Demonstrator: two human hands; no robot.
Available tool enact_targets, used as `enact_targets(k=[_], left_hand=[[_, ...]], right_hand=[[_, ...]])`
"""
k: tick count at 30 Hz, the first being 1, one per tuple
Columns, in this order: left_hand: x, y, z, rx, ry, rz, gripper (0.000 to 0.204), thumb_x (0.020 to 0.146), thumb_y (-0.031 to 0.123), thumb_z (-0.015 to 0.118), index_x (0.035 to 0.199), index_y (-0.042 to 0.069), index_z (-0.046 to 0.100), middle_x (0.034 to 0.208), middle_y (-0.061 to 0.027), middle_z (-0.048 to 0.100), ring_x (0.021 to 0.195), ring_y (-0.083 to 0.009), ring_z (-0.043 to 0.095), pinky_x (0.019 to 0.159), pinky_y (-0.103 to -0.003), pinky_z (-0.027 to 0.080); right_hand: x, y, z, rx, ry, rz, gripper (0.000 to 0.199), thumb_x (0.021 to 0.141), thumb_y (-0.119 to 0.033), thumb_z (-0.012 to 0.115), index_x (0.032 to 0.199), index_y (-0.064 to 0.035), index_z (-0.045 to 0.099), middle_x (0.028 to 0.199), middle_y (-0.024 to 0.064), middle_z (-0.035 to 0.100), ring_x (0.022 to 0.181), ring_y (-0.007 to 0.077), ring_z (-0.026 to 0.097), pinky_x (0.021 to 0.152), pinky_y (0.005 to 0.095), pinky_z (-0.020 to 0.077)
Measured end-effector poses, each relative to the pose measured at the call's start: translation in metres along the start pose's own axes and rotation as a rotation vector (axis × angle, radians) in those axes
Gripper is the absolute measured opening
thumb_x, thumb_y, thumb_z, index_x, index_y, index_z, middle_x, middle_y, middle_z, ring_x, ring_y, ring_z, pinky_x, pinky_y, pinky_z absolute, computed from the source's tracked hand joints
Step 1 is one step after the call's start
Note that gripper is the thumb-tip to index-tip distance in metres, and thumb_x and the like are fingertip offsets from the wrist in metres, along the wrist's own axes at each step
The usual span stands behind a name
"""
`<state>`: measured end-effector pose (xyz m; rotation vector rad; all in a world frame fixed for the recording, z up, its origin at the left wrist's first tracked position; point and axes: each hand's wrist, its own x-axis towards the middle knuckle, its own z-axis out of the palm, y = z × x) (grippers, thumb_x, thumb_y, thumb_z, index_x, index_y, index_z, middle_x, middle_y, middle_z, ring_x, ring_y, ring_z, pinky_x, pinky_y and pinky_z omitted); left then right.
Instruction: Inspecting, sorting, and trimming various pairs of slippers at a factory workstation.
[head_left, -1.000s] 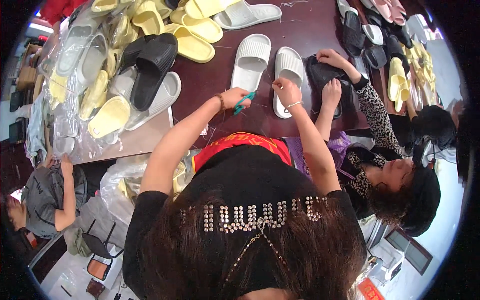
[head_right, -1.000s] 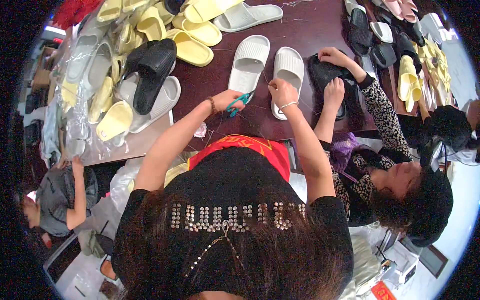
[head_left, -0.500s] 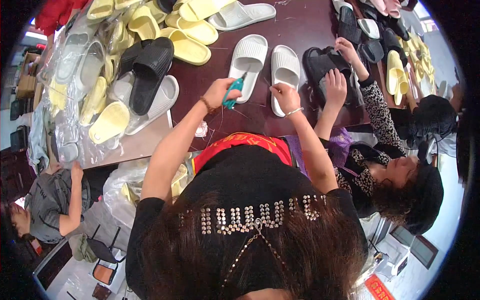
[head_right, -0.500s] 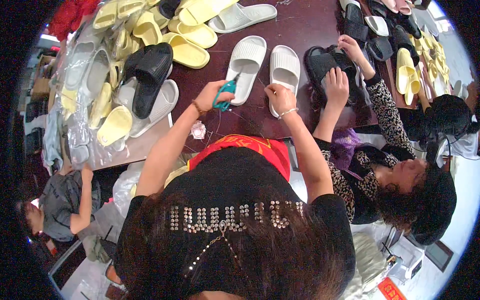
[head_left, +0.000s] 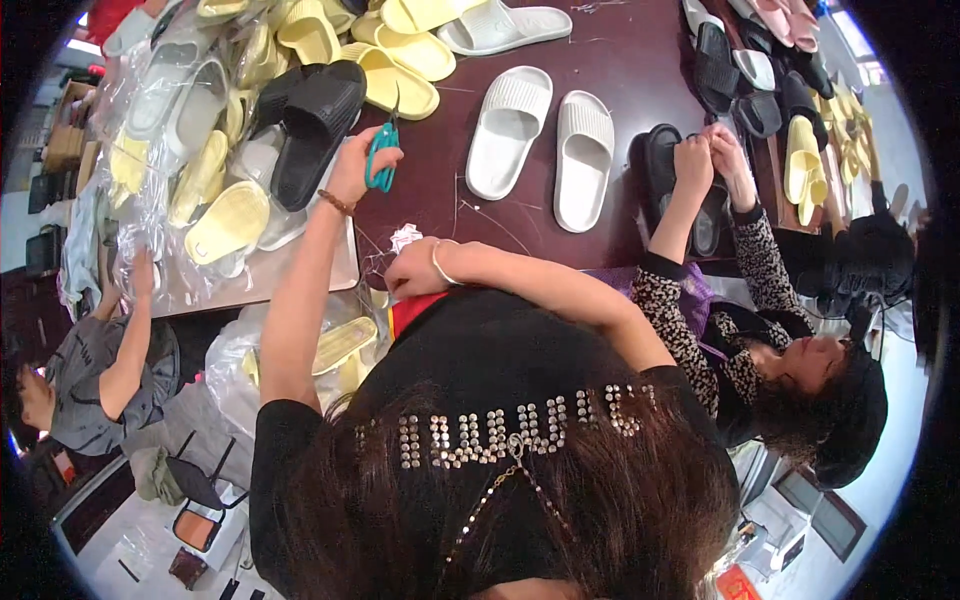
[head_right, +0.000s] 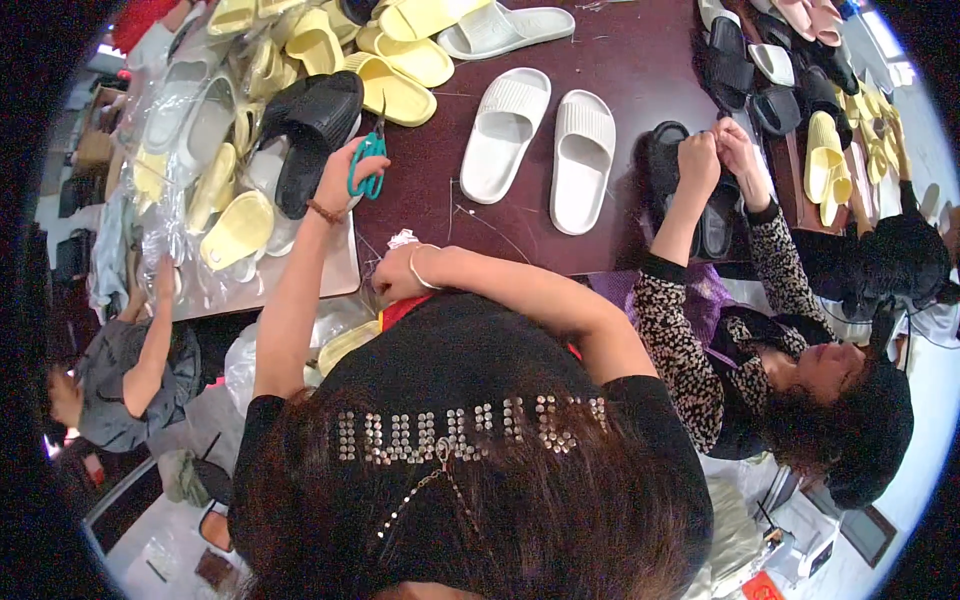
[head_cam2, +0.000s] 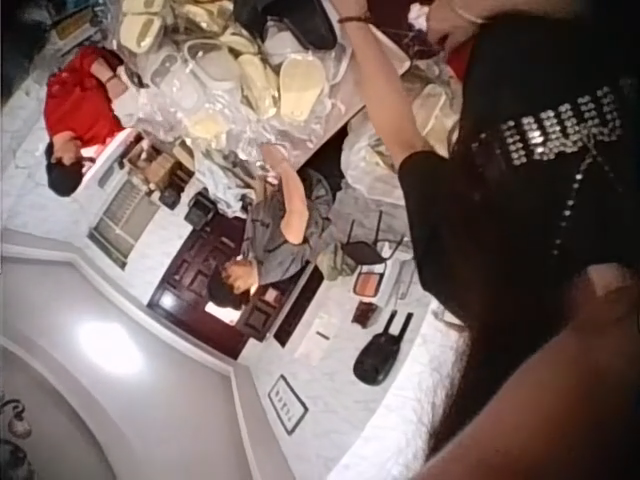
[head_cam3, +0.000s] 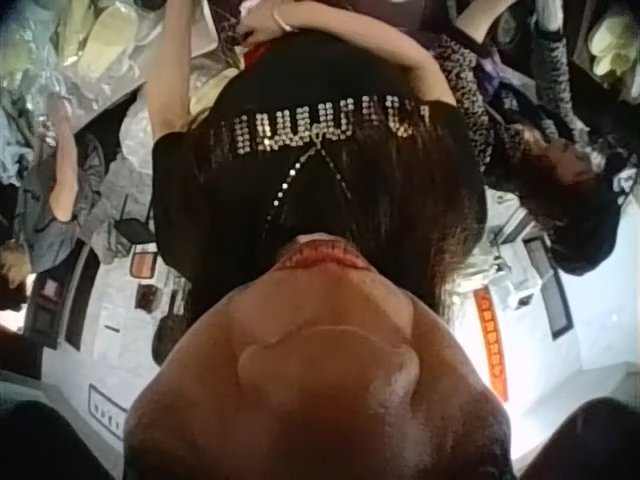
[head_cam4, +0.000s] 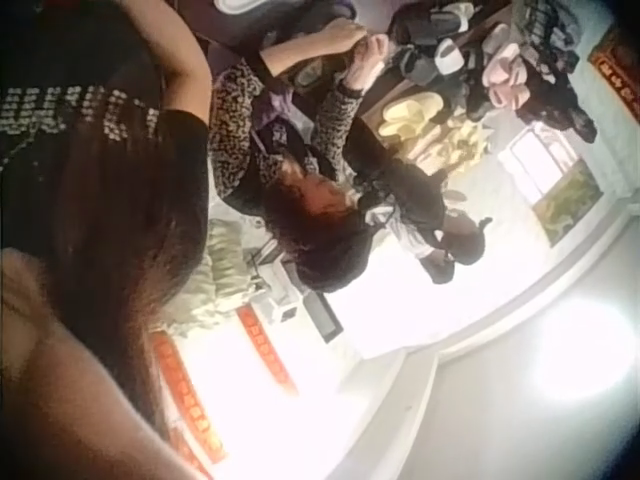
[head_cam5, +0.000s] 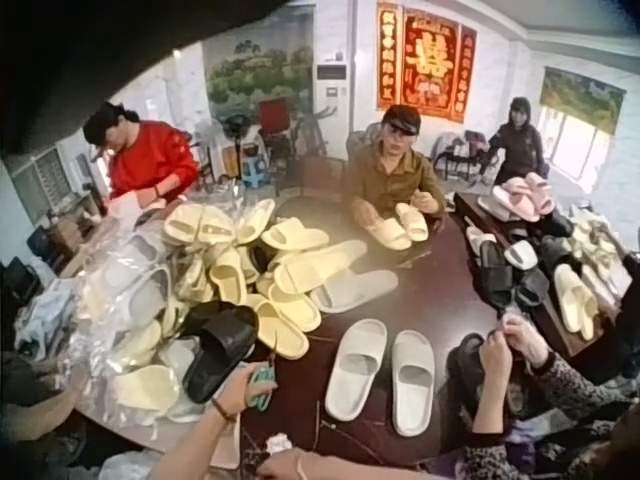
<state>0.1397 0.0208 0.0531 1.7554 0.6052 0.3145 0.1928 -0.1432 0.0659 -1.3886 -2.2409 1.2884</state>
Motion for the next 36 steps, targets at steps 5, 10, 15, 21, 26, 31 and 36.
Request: enact_targets(k=[5, 10, 15, 21, 26, 31, 36], left_hand=[[0.001, -0.044, 0.015, 0.045, 0.016, -0.028, 0.036, 0.071, 0.019, 0.062, 0.099, -0.001, 0.053, 0.073, -0.0058, 0.059, 0.064, -0.0132, 0.055, 0.057, -0.026, 0.044], [0.0, -0.064, 0.036, 0.802, 0.013, 0.004, 0.038, 0.071, 0.024, 0.059, 0.102, 0.003, 0.052, 0.08, -0.0114, 0.06, 0.073, -0.024, 0.059, 0.062, -0.034, 0.046], [-0.002, -0.07, 0.054, 1.043, -0.052, 0.012, 0.038, 0.071, 0.028, 0.058, 0.104, 0.009, 0.05, 0.085, -0.0127, 0.058, 0.078, -0.0301, 0.057, 0.064, -0.04, 0.045], [-0.005, -0.064, 0.067, 1.225, -0.049, 0.001, 0.041, 0.071, 0.028, 0.059, 0.106, 0.013, 0.047, 0.085, -0.0107, 0.056, 0.078, -0.0281, 0.057, 0.063, -0.042, 0.043], [-0.015, -0.057, 0.073, 1.157, -0.03, 0.033, 0.041, 0.071, 0.028, 0.059, 0.107, 0.013, 0.047, 0.084, -0.0106, 0.056, 0.078, -0.0274, 0.057, 0.063, -0.043, 0.042], [-0.018, -0.03, 0.07, 0.855, 0.085, 0.1, 0.032, 0.074, 0.025, 0.056, 0.102, 0.01, 0.052, 0.083, -0.0106, 0.056, 0.077, -0.0276, 0.057, 0.064, -0.041, 0.043], [0.004, 0.027, 0.065, 0.221, 0.318, 0.273, 0.022, 0.077, 0.014, 0.053, 0.097, 0.005, 0.057, 0.084, -0.0111, 0.057, 0.075, -0.0268, 0.056, 0.067, -0.034, 0.044]], right_hand=[[0.007, 0.025, 0.007, -0.007, -0.016, 0.128, 0.03, 0.077, -0.035, 0.053, 0.092, -0.0106, 0.061, 0.09, 0.013, 0.06, 0.084, 0.0288, 0.057, 0.073, 0.0366, 0.0444], [-0.068, 0.068, -0.033, 0.561, 0.445, 0.399, 0.03, 0.078, -0.027, 0.053, 0.099, -0.0077, 0.059, 0.089, 0.0139, 0.06, 0.083, 0.0204, 0.058, 0.077, 0.0303, 0.0443], [-0.151, 0.153, -0.046, 0.166, 1.209, 1.038, 0.043, 0.072, -0.039, 0.055, 0.088, 0.0003, 0.06, 0.093, 0.0188, 0.059, 0.088, 0.0276, 0.056, 0.076, 0.0351, 0.043], [-0.112, 0.166, -0.06, -0.194, 0.972, 1.303, 0.053, 0.07, -0.046, 0.054, 0.1, -0.0013, 0.056, 0.118, 0.0198, 0.044, 0.111, 0.035, 0.039, 0.089, 0.0411, 0.0328], [-0.091, 0.188, -0.085, -0.016, 1.002, 1.552, 0.054, 0.072, -0.041, 0.052, 0.109, -0.0022, 0.05, 0.12, 0.0186, 0.042, 0.112, 0.0346, 0.037, 0.09, 0.0412, 0.0327], [-0.128, 0.219, -0.077, 0.635, 1.478, 0.896, 0.042, 0.077, -0.029, 0.045, 0.11, -0.0029, 0.05, 0.105, 0.0145, 0.054, 0.094, 0.0265, 0.053, 0.077, 0.0408, 0.0427], [-0.139, 0.121, -0.09, 1.575, 1.411, 0.049, 0.039, 0.084, -0.029, 0.043, 0.112, -0.0033, 0.049, 0.102, 0.0122, 0.056, 0.087, 0.024, 0.057, 0.073, 0.0396, 0.0471]])
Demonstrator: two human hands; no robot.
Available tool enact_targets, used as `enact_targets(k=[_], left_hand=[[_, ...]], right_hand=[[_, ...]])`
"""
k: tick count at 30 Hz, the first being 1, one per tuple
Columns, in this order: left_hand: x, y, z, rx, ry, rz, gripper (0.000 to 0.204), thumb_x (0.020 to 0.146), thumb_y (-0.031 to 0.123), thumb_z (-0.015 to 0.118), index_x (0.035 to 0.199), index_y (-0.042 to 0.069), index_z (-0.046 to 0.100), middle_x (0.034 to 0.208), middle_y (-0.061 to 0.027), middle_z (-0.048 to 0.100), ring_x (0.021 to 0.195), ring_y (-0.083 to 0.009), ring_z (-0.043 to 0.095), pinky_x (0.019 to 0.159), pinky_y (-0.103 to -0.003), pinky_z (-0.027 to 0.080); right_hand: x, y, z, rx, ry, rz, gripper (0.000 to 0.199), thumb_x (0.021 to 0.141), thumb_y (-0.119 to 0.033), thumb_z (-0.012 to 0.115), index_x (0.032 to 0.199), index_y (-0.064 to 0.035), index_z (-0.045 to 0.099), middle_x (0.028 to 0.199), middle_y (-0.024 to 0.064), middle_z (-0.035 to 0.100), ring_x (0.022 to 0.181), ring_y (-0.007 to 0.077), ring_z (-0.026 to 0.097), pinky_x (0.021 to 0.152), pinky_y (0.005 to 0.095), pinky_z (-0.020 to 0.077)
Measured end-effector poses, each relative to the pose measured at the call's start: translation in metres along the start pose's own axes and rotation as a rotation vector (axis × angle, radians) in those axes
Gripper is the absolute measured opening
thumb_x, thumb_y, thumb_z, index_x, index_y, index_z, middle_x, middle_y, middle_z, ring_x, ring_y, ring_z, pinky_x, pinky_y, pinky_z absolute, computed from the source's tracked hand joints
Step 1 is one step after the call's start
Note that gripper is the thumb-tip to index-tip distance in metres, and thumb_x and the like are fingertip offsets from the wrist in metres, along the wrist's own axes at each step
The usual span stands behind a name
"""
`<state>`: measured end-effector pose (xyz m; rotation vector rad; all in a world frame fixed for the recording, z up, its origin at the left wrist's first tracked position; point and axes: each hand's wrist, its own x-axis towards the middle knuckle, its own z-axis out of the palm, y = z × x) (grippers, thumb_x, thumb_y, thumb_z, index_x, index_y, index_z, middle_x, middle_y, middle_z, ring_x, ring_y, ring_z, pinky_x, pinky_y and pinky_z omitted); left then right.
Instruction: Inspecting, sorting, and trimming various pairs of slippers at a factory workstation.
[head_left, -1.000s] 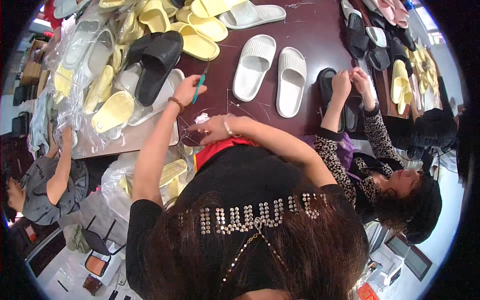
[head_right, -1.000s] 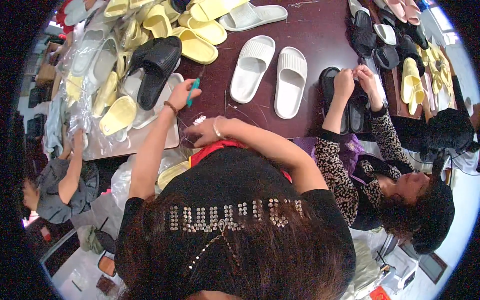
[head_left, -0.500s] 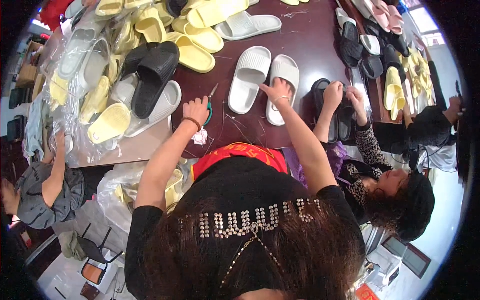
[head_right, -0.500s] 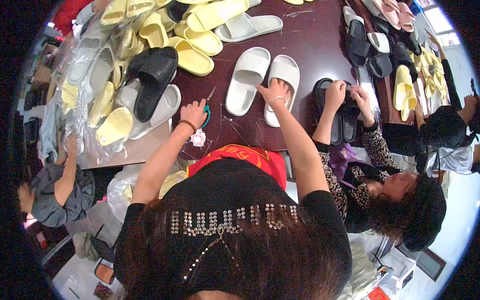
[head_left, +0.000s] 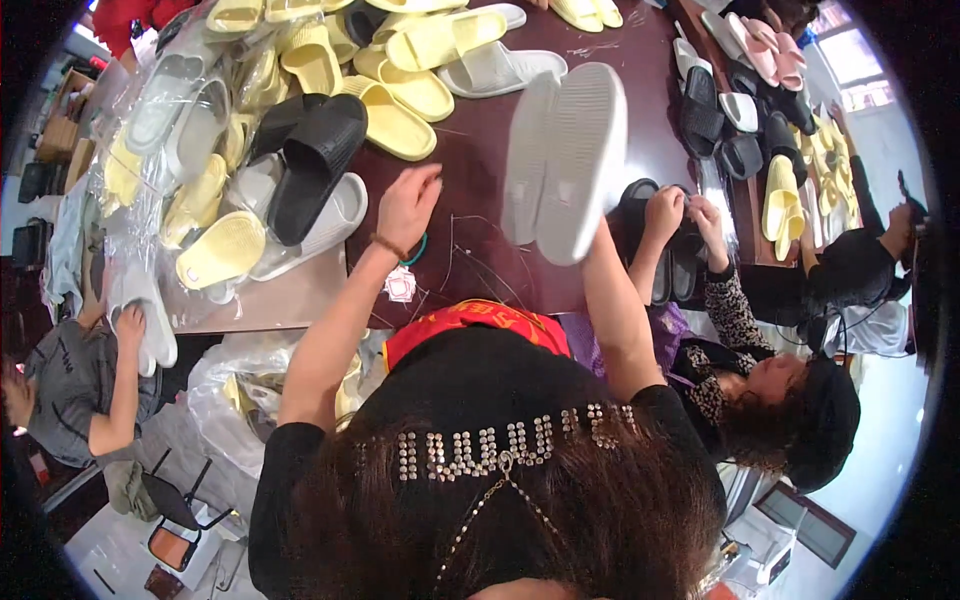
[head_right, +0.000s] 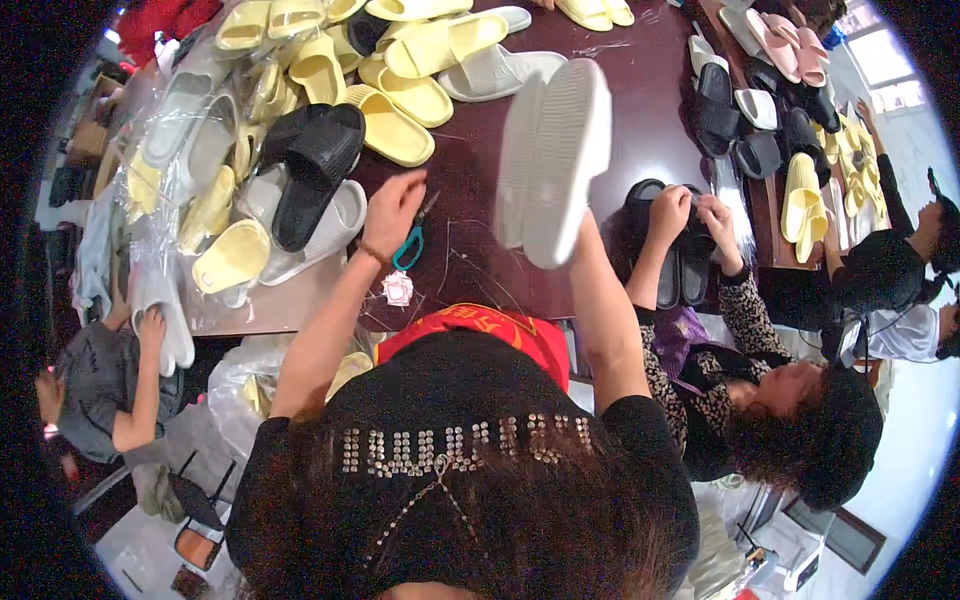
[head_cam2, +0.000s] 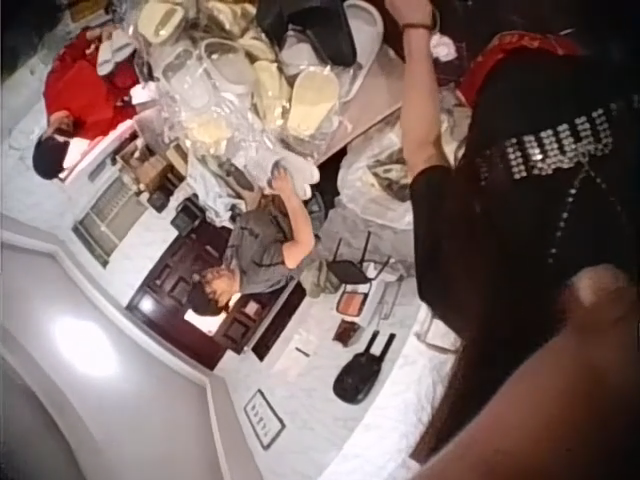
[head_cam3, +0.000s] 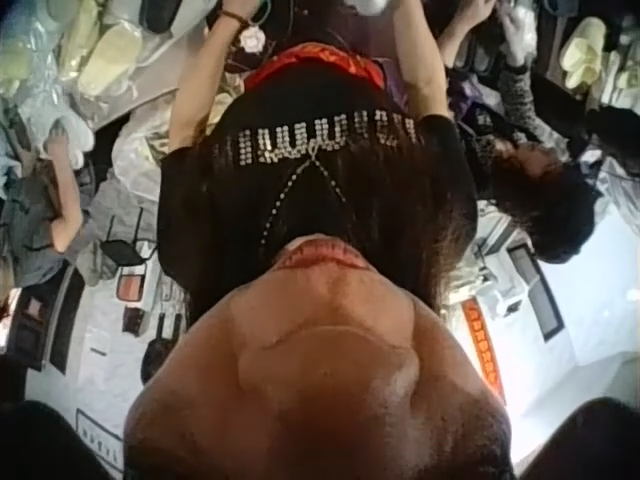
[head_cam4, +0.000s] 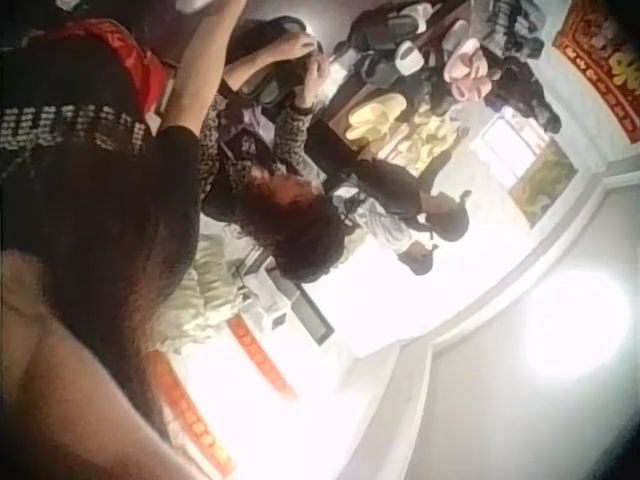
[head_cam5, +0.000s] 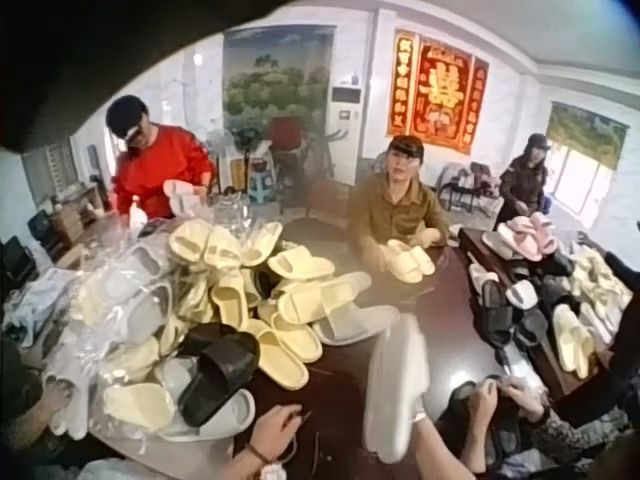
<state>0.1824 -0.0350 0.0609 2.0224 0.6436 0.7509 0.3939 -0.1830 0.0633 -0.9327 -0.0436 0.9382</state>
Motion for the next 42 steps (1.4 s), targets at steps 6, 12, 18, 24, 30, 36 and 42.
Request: enact_targets(k=[6, 12, 18, 24, 30, 36, 42], left_hand=[[0.036, 0.051, 0.013, -0.041, 0.162, 0.278, 0.021, 0.078, 0.009, 0.053, 0.098, 0.003, 0.056, 0.085, -0.0116, 0.058, 0.071, -0.0233, 0.056, 0.064, -0.029, 0.045], [0.013, 0.04, 0.003, -0.236, -0.005, -0.005, 0.02, 0.076, 0.006, 0.053, 0.096, 0.003, 0.057, 0.088, -0.0104, 0.058, 0.076, -0.0232, 0.056, 0.068, -0.031, 0.045], [-0.002, 0.06, -0.003, 0.018, -0.012, 0.187, 0.022, 0.073, 0.006, 0.055, 0.095, 0.004, 0.058, 0.096, -0.0091, 0.056, 0.087, -0.0225, 0.052, 0.075, -0.031, 0.041], [-0.007, 0.072, 0.014, 0.196, 0.114, 0.392, 0.022, 0.071, 0.007, 0.057, 0.092, 0.006, 0.059, 0.097, -0.0084, 0.055, 0.088, -0.0239, 0.05, 0.079, -0.034, 0.038], [-0.015, 0.064, 0.013, 0.28, 0.138, 0.495, 0.02, 0.071, 0.007, 0.057, 0.091, 0.008, 0.06, 0.097, -0.0068, 0.054, 0.089, -0.0227, 0.05, 0.077, -0.034, 0.037], [-0.017, 0.06, 0.011, 0.157, 0.087, 0.378, 0.019, 0.072, 0.007, 0.057, 0.091, 0.008, 0.06, 0.097, -0.0062, 0.054, 0.09, -0.0216, 0.05, 0.075, -0.032, 0.037], [-0.012, 0.071, 0.02, 0.192, 0.131, 0.448, 0.019, 0.071, 0.009, 0.056, 0.09, 0.01, 0.06, 0.09, -0.0038, 0.054, 0.085, -0.0195, 0.051, 0.073, -0.032, 0.036]], right_hand=[[-0.034, 0.012, 0.006, 0.472, -0.351, 0.084, 0.043, 0.086, -0.035, 0.042, 0.115, -0.003, 0.047, 0.109, 0.014, 0.053, 0.095, 0.0266, 0.054, 0.079, 0.0411, 0.0471], [-0.041, 0.01, -0.002, 0.312, -0.287, -0.012, 0.045, 0.085, -0.034, 0.043, 0.117, -0.0023, 0.045, 0.113, 0.016, 0.05, 0.099, 0.0281, 0.052, 0.081, 0.04, 0.0469], [-0.047, 0.017, -0.006, 0.292, -0.274, -0.038, 0.046, 0.086, -0.034, 0.043, 0.118, -0.0023, 0.043, 0.116, 0.016, 0.047, 0.101, 0.0282, 0.051, 0.081, 0.0396, 0.047], [-0.063, -0.018, 0.007, 0.125, -0.023, -0.12, 0.045, 0.086, -0.035, 0.042, 0.118, -0.0029, 0.043, 0.115, 0.0162, 0.048, 0.101, 0.0286, 0.051, 0.082, 0.0414, 0.0461], [-0.023, -0.088, -0.086, -0.515, 0.414, -0.364, 0.044, 0.086, -0.033, 0.042, 0.119, -0.0033, 0.041, 0.118, 0.0166, 0.045, 0.104, 0.0285, 0.049, 0.083, 0.0403, 0.0457], [-0.063, -0.062, -0.007, 0.345, 0.534, -0.093, 0.048, 0.086, -0.034, 0.042, 0.123, -0.0034, 0.035, 0.124, 0.0158, 0.038, 0.11, 0.0294, 0.041, 0.091, 0.0404, 0.0384], [-0.082, -0.048, 0.047, 1.058, 0.575, 0.143, 0.052, 0.087, -0.034, 0.042, 0.127, -0.0034, 0.03, 0.128, 0.0152, 0.033, 0.116, 0.0302, 0.035, 0.097, 0.0404, 0.0323]])
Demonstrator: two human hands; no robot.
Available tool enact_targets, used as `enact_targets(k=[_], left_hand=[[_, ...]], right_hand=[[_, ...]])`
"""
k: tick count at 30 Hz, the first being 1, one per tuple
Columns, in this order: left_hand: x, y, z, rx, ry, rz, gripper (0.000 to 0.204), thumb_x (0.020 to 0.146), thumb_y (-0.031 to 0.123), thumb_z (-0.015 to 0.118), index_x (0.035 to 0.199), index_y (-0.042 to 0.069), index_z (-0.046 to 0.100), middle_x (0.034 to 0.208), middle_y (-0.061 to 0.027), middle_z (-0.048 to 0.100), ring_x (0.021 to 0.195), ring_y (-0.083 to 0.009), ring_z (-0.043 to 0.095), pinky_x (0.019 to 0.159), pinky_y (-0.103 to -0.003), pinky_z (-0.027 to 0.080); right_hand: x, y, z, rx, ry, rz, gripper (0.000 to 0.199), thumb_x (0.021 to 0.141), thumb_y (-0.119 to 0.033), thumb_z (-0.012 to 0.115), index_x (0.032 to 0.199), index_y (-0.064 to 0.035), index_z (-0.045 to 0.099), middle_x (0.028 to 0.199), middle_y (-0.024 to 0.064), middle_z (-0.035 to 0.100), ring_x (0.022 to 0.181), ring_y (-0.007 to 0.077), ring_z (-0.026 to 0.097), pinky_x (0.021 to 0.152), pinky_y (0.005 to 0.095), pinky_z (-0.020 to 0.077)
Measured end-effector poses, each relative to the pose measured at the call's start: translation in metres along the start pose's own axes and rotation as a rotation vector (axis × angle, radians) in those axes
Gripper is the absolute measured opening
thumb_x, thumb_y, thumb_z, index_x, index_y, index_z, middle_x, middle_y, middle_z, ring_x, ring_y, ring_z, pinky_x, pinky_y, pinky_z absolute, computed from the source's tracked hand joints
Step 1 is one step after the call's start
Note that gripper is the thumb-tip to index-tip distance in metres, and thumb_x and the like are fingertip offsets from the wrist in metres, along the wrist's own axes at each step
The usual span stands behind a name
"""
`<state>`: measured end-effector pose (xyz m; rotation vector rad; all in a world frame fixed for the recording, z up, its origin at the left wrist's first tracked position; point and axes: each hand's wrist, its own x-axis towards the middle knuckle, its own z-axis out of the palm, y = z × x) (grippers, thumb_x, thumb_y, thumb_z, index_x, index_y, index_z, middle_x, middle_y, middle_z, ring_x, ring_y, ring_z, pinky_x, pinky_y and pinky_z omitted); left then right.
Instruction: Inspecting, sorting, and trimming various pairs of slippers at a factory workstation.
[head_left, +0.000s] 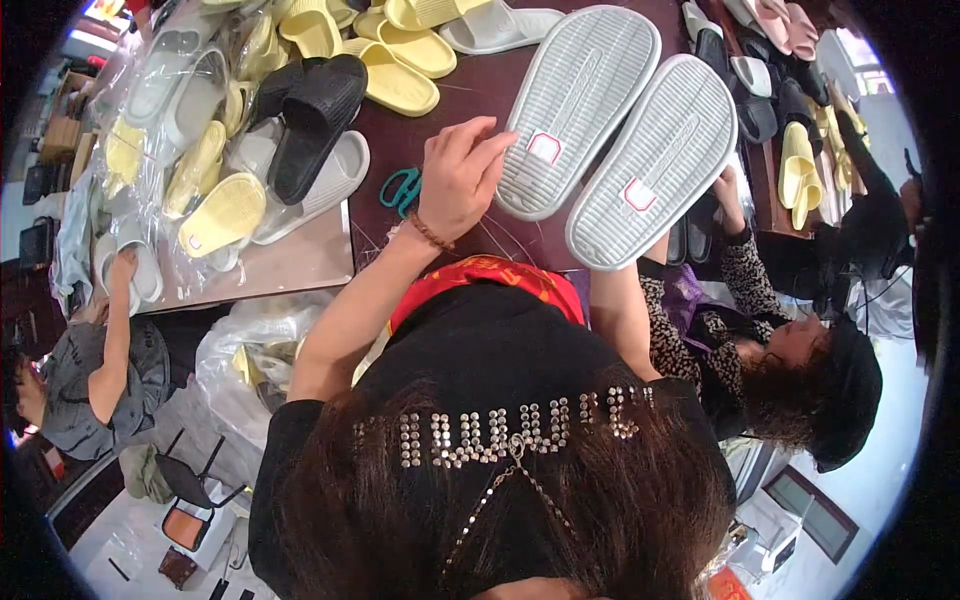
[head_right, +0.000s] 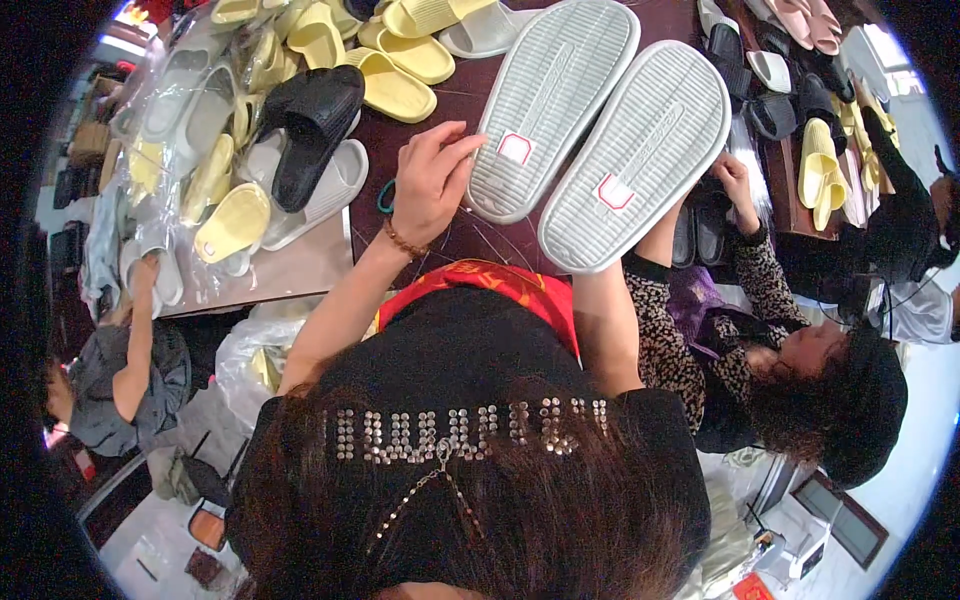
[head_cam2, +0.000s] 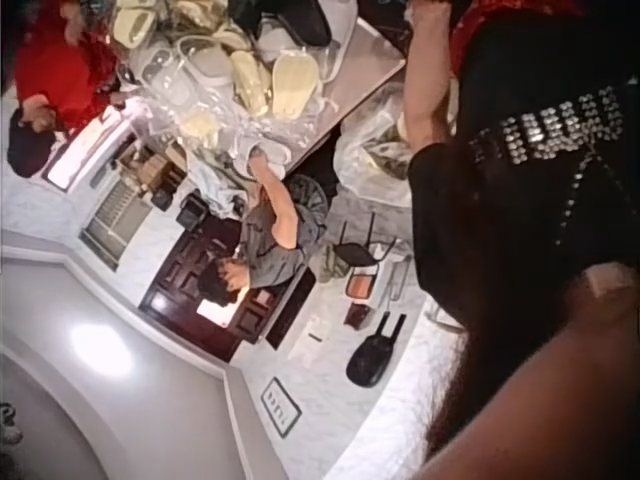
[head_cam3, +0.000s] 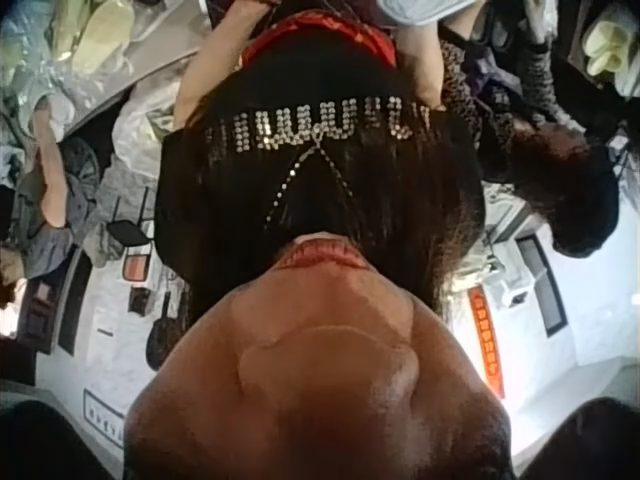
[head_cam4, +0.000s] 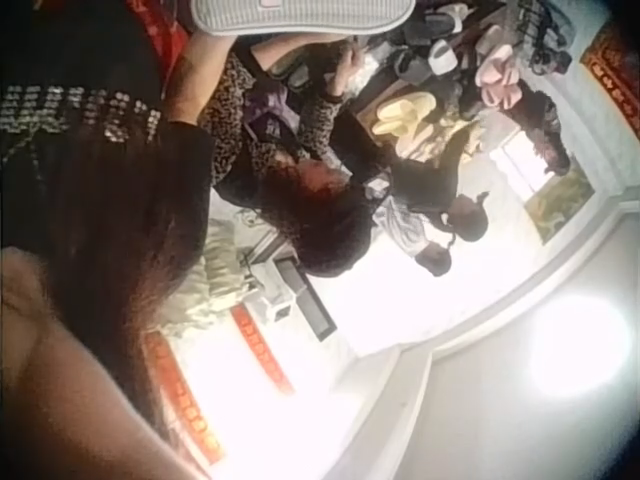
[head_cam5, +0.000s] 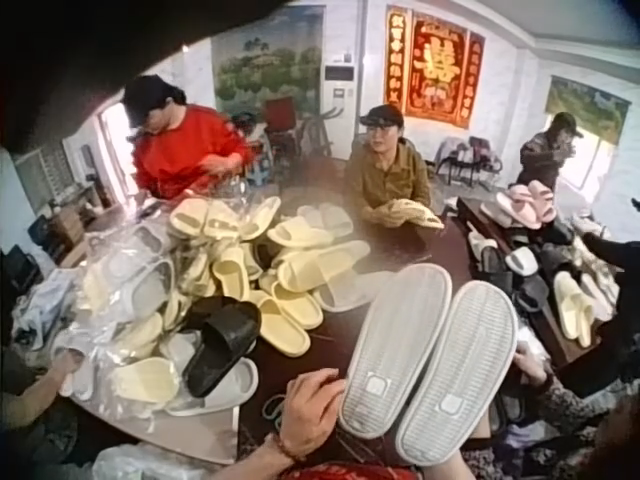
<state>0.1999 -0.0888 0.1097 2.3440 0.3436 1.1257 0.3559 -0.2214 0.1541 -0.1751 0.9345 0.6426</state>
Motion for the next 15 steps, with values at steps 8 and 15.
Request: enact_targets(k=[8, 15], left_hand=[[-0.006, -0.016, 0.001, 0.017, -0.094, -0.047, 0.02, 0.075, 0.01, 0.054, 0.094, 0.008, 0.059, 0.094, -0.0102, 0.056, 0.082, -0.0237, 0.054, 0.072, -0.033, 0.04], [-0.091, -0.117, -0.01, 0.281, -0.526, -0.477, 0.022, 0.078, 0.013, 0.05, 0.098, 0.006, 0.057, 0.089, -0.0149, 0.057, 0.082, -0.0279, 0.055, 0.069, -0.035, 0.044]], right_hand=[[0.074, -0.04, -0.052, -0.883, -0.909, -0.445, 0.05, 0.085, -0.031, 0.046, 0.126, -0.0064, 0.032, 0.126, 0.0117, 0.038, 0.11, 0.0254, 0.043, 0.091, 0.0351, 0.0389], [0.086, -0.05, -0.033, -1.919, -0.346, -1.062, 0.028, 0.077, -0.012, 0.05, 0.101, 0.0004, 0.05, 0.106, 0.0163, 0.052, 0.085, 0.0239, 0.055, 0.065, 0.032, 0.0435]])
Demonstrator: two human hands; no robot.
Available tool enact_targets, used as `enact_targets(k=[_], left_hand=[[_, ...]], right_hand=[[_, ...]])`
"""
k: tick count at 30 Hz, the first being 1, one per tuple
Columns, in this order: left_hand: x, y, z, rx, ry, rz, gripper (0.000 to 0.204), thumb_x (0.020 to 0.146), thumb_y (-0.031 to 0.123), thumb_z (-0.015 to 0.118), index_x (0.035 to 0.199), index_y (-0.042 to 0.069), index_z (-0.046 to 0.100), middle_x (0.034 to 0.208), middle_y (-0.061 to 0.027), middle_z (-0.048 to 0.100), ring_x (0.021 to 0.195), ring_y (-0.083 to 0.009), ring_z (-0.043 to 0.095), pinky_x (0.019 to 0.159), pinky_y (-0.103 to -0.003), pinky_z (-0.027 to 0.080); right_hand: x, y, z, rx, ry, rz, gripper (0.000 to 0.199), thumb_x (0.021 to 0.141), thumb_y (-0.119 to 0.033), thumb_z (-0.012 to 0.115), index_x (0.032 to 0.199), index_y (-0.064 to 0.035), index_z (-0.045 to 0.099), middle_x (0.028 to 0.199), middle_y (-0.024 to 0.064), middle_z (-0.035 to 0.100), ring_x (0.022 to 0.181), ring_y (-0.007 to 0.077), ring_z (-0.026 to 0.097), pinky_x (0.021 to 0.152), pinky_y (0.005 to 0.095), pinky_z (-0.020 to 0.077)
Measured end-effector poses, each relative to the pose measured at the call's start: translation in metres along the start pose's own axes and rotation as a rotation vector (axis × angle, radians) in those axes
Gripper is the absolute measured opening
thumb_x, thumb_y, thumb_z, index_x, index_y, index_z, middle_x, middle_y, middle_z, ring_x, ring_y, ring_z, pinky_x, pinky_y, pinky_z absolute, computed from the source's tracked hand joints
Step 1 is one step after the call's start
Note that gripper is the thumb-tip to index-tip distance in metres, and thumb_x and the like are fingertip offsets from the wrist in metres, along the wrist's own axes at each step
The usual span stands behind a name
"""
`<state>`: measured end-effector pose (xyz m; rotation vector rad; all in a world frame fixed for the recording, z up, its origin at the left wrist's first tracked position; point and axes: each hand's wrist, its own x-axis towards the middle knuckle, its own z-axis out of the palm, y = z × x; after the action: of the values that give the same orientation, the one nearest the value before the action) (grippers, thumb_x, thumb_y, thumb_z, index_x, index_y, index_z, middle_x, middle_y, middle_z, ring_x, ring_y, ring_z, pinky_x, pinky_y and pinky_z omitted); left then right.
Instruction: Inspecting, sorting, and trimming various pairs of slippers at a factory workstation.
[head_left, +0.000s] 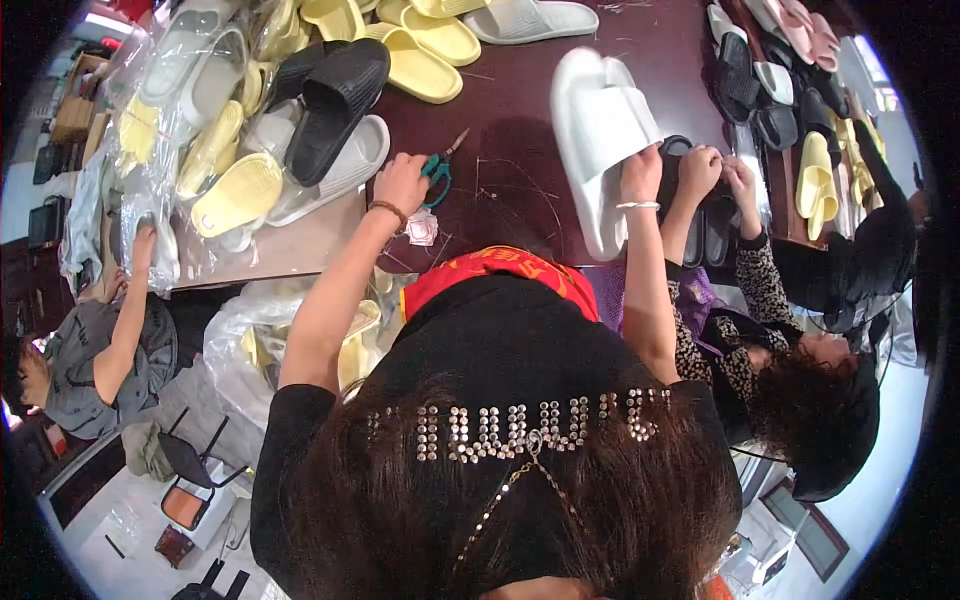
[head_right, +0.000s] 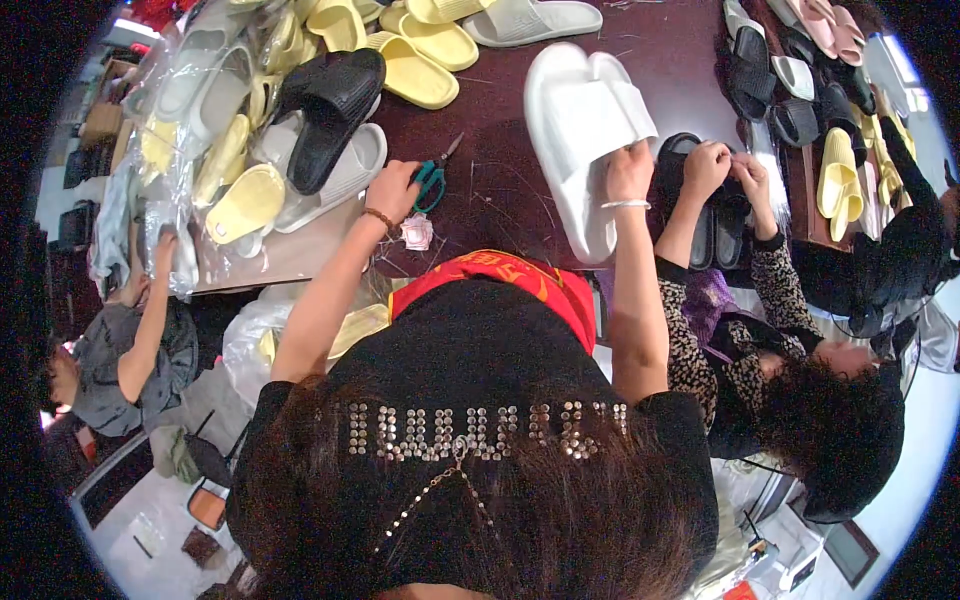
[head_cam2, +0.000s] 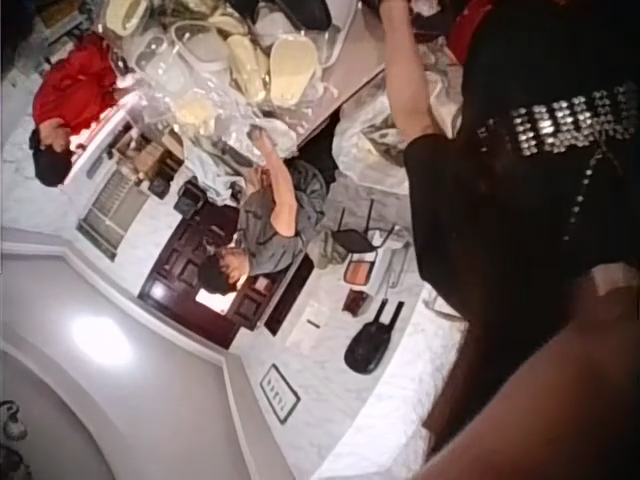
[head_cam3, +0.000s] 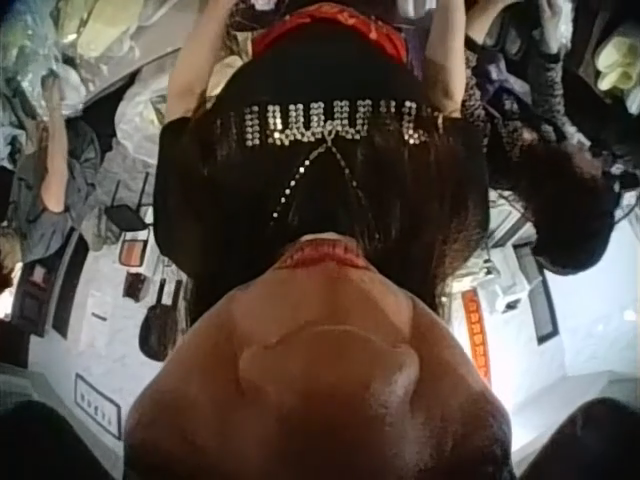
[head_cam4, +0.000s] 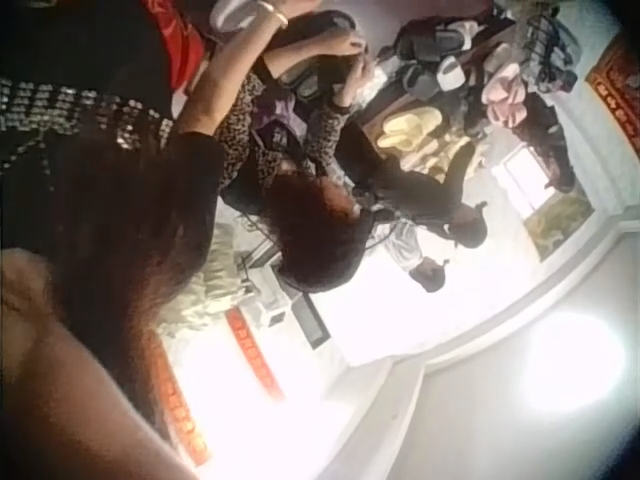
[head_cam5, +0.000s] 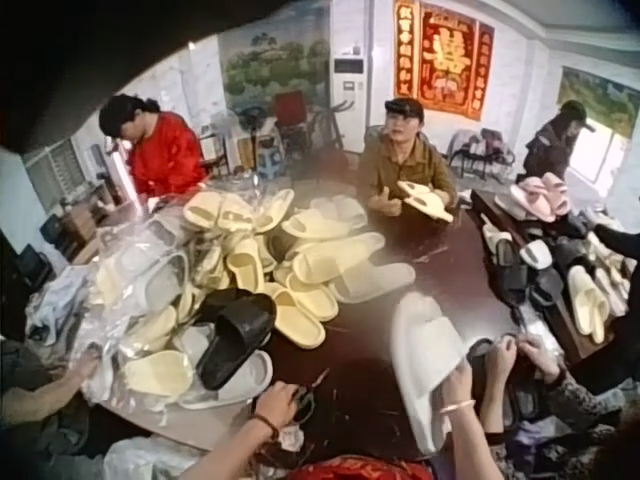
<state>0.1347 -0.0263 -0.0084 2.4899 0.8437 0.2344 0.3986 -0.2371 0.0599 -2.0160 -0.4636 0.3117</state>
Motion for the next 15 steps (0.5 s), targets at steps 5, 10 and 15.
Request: enact_targets(k=[5, 10, 15], left_hand=[[0.007, 0.013, -0.001, -0.445, 0.028, -0.118, 0.025, 0.081, 0.018, 0.05, 0.101, 0.005, 0.055, 0.089, -0.0113, 0.058, 0.081, -0.0198, 0.056, 0.069, -0.029, 0.044], [0.037, 0.055, -0.017, -0.946, 0.206, -0.033, 0.027, 0.084, 0.019, 0.049, 0.106, 0.003, 0.054, 0.089, -0.0071, 0.059, 0.079, -0.0109, 0.054, 0.069, -0.023, 0.043], [0.047, 0.055, -0.016, -0.928, 0.139, -0.049, 0.027, 0.079, 0.022, 0.053, 0.098, 0.002, 0.057, 0.093, -0.0163, 0.059, 0.084, -0.0228, 0.058, 0.072, -0.03, 0.044]], right_hand=[[-0.025, -0.002, 0.024, -0.167, -0.027, -0.305, 0.026, 0.068, -0.004, 0.049, 0.093, 0.0029, 0.051, 0.092, 0.0186, 0.053, 0.083, 0.031, 0.053, 0.067, 0.0356, 0.0423], [-0.04, -0.012, 0.038, -0.287, -0.028, -0.614, 0.027, 0.062, 0.0, 0.049, 0.089, 0.0029, 0.052, 0.08, 0.0203, 0.051, 0.081, 0.0375, 0.049, 0.073, 0.0397, 0.0408], [-0.036, 0.003, 0.038, -0.473, -0.032, -0.524, 0.027, 0.061, -0.002, 0.05, 0.088, 0.0023, 0.053, 0.08, 0.0214, 0.052, 0.081, 0.0387, 0.048, 0.078, 0.0422, 0.0389]])
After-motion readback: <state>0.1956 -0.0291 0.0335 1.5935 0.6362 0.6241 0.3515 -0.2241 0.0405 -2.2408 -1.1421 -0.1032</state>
